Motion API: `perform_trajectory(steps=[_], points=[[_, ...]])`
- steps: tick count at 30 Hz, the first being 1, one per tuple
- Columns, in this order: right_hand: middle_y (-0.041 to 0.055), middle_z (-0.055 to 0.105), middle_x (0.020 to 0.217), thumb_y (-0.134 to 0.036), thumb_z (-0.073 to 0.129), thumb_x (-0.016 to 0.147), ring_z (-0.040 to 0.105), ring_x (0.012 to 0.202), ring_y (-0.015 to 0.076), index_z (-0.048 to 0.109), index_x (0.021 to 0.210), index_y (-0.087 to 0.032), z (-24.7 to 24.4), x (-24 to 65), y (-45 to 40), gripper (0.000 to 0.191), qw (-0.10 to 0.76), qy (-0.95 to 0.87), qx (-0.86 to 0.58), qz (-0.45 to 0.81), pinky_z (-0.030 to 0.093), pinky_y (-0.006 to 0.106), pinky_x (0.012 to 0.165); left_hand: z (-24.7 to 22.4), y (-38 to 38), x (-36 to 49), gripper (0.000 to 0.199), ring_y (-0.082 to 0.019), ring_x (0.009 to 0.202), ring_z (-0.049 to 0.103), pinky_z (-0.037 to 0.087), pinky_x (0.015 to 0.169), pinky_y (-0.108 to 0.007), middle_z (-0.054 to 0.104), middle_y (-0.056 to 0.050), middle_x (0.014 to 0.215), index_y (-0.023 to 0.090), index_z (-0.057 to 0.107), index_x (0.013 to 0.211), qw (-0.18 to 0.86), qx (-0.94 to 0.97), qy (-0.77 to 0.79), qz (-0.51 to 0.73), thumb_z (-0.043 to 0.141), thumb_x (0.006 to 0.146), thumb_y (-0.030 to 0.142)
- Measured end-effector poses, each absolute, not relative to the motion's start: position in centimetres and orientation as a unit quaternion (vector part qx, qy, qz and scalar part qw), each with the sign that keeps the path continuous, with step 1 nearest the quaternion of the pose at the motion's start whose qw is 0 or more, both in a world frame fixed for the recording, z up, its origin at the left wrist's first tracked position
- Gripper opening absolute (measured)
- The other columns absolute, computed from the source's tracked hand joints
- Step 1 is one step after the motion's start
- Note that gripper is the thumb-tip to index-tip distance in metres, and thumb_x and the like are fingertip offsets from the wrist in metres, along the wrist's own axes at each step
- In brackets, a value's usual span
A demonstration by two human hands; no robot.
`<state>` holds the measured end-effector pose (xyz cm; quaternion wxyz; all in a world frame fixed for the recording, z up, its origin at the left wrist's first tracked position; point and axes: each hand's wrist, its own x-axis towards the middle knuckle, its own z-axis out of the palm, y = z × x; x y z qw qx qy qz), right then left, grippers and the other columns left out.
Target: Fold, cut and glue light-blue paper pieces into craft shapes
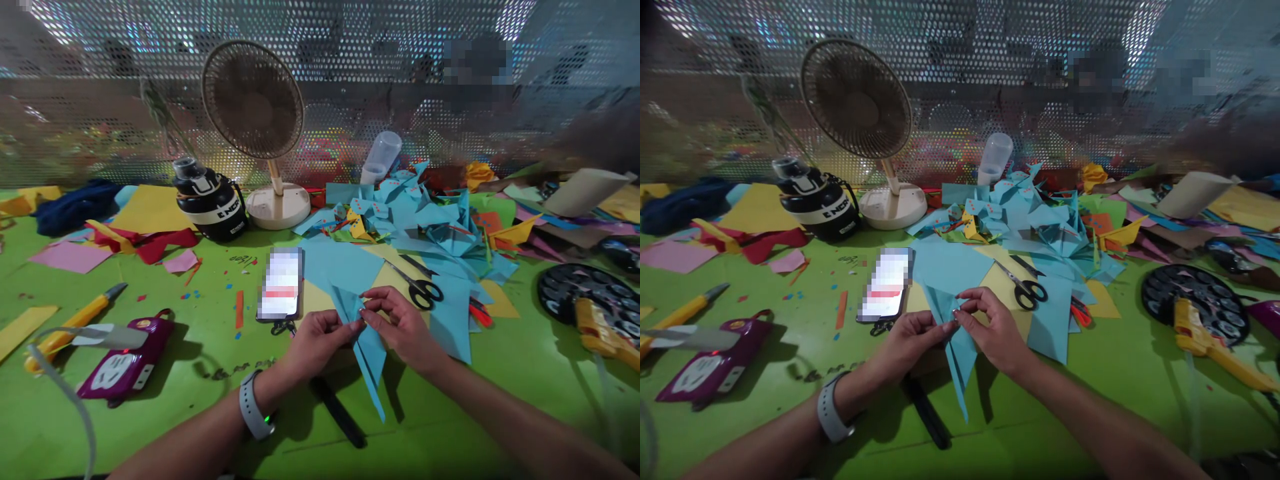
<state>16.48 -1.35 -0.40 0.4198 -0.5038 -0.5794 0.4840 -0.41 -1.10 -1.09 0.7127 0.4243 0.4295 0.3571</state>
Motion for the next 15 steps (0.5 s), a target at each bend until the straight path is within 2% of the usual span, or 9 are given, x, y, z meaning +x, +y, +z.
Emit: perform_trajectory(steps=[4,8,11,15], points=[[-0.0002,0.062,0.079,-0.035,0.065,0.079,0.061,0.079,0.0153,0.054,0.101,-0.022,-0.3,16.2,-1.4,0.027,0.439,-0.566,-0.511,0.475,0.047,0.028,0.071,-1.0,-1.1,-0.3,0.043,-0.007,0.050,0.036,0.031,0.050,-0.022,0.046,0.005,0.051,0.016,0.050,0.053,0.706,0.438,0.423,0.362,0.076,0.064,0.049],[-0.0005,0.061,0.083,-0.034,0.068,0.076,0.060,0.075,0.0132,0.053,0.106,-0.022,-0.2,16.2,-1.3,0.036,0.436,-0.533,-0.499,0.526,0.047,0.026,0.066,-1.5,-1.1,-0.3,0.042,-0.007,0.051,0.037,0.031,0.051,-0.022,0.048,0.004,0.053,0.015,0.054,0.056,0.700,0.456,0.413,0.364,0.075,0.067,0.050],[0.0006,0.062,0.085,-0.036,0.068,0.076,0.059,0.075,0.0125,0.056,0.105,-0.022,-0.4,16.4,-1.1,0.034,0.422,-0.514,-0.487,0.566,0.046,0.025,0.066,-2.0,-1.1,-0.4,0.040,-0.008,0.053,0.042,0.035,0.053,-0.022,0.052,0.003,0.056,0.014,0.059,0.061,0.705,0.461,0.404,0.357,0.074,0.067,0.051],[-0.0006,0.061,0.080,-0.037,0.070,0.076,0.058,0.074,0.0121,0.059,0.101,-0.022,-0.4,16.4,-1.1,0.031,0.450,-0.490,-0.488,0.565,0.045,0.024,0.066,-2.1,-1.1,-0.6,0.039,-0.011,0.060,0.051,0.043,0.062,-0.026,0.060,0.000,0.065,0.013,0.065,0.073,0.728,0.459,0.380,0.339,0.075,0.067,0.050]])
